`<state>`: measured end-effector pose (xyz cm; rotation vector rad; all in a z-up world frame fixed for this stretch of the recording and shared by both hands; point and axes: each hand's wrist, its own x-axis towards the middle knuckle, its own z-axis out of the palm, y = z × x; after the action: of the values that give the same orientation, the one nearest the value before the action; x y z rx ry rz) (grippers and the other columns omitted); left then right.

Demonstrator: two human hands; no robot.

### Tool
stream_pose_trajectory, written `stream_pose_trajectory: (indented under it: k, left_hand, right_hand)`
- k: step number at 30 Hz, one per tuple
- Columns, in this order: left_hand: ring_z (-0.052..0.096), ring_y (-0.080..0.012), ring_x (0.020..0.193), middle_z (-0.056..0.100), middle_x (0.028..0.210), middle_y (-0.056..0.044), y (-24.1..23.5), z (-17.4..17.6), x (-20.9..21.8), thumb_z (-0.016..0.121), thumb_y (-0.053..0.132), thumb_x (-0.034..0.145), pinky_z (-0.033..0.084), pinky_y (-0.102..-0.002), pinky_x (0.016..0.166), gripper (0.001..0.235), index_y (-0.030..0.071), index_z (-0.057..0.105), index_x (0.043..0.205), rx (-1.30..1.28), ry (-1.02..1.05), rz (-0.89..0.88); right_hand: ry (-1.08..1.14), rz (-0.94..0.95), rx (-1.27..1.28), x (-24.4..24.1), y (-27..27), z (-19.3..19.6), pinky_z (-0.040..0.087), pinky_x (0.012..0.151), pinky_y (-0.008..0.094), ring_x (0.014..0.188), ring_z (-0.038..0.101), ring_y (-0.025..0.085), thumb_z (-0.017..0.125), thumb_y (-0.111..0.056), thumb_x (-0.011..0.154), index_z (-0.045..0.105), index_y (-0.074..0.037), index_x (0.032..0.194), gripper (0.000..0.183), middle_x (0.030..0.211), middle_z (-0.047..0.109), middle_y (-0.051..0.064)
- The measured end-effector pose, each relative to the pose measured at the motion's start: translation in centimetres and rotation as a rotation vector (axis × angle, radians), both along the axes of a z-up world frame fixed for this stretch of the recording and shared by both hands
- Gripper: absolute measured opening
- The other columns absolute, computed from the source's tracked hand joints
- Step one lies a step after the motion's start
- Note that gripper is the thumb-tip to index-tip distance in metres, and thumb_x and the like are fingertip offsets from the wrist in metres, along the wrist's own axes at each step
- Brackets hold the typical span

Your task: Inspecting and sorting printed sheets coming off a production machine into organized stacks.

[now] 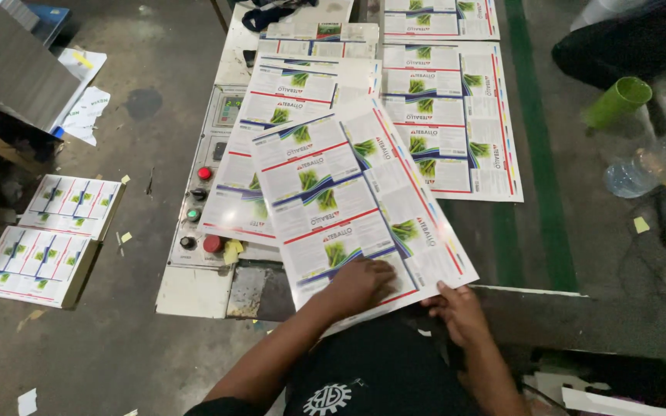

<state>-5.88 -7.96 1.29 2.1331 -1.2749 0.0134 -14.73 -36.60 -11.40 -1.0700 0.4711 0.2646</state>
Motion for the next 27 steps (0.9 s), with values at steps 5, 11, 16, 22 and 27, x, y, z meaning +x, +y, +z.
stream_pose_trajectory:
  k: [5, 11, 16, 22, 27]
  left_hand:
    - [0.066, -0.0284, 0.125, 0.073, 0.127, -0.008, 6.2, -5.1, 4.5, 0.068, 0.021, 0.088, 0.051, -0.045, 0.103, 0.031, 0.011, 0.075, 0.117, 0.186, -0.069, 0.335]
    - [0.044, -0.0428, 0.136, 0.057, 0.144, -0.027, 12.1, -0.6, 5.1, 0.083, 0.038, 0.066, 0.036, -0.059, 0.105, 0.074, 0.002, 0.065, 0.13, 0.314, -0.18, 0.47]
    - [0.057, -0.033, 0.131, 0.065, 0.136, -0.017, 14.5, -4.0, 5.2, 0.071, 0.02, 0.08, 0.045, -0.049, 0.104, 0.043, 0.006, 0.066, 0.12, 0.342, -0.228, 0.559]
    - [0.072, -0.0338, 0.088, 0.075, 0.098, -0.013, 14.3, -1.7, 6.3, 0.065, 0.011, 0.088, 0.056, -0.045, 0.073, 0.018, 0.009, 0.073, 0.104, 0.164, -0.234, 0.638]
    - [0.07, -0.0321, 0.068, 0.071, 0.072, -0.009, 13.7, 2.1, 7.0, 0.073, 0.025, 0.09, 0.054, -0.047, 0.061, 0.018, 0.01, 0.073, 0.08, 0.143, -0.181, 0.687]
  right_hand:
    - [-0.001, -0.343, -0.138, -1.0, -3.9, 0.7, 0.054, 0.059, 0.036, 0.075, 0.071, 0.024, 0.062, -0.018, 0.099, 0.057, -0.006, 0.122, 0.026, 0.098, 0.073, 0.011]
    - [-0.013, -0.451, -0.278, -3.1, -9.3, 0.1, 0.052, 0.059, 0.036, 0.075, 0.069, 0.025, 0.061, -0.013, 0.102, 0.058, -0.002, 0.13, 0.03, 0.103, 0.072, 0.014]
    - [0.04, -0.484, -0.325, -5.0, -11.1, 0.8, 0.053, 0.059, 0.035, 0.078, 0.069, 0.025, 0.059, -0.011, 0.103, 0.055, 0.0, 0.135, 0.034, 0.106, 0.071, 0.015]
    - [0.107, -0.492, -0.35, -6.6, -11.7, 1.6, 0.053, 0.061, 0.035, 0.079, 0.07, 0.024, 0.056, -0.011, 0.104, 0.052, -0.001, 0.139, 0.037, 0.108, 0.07, 0.015]
    - [0.208, -0.503, -0.402, -6.9, -10.5, 4.4, 0.054, 0.062, 0.036, 0.081, 0.07, 0.023, 0.054, -0.011, 0.104, 0.052, -0.001, 0.137, 0.035, 0.108, 0.071, 0.017]
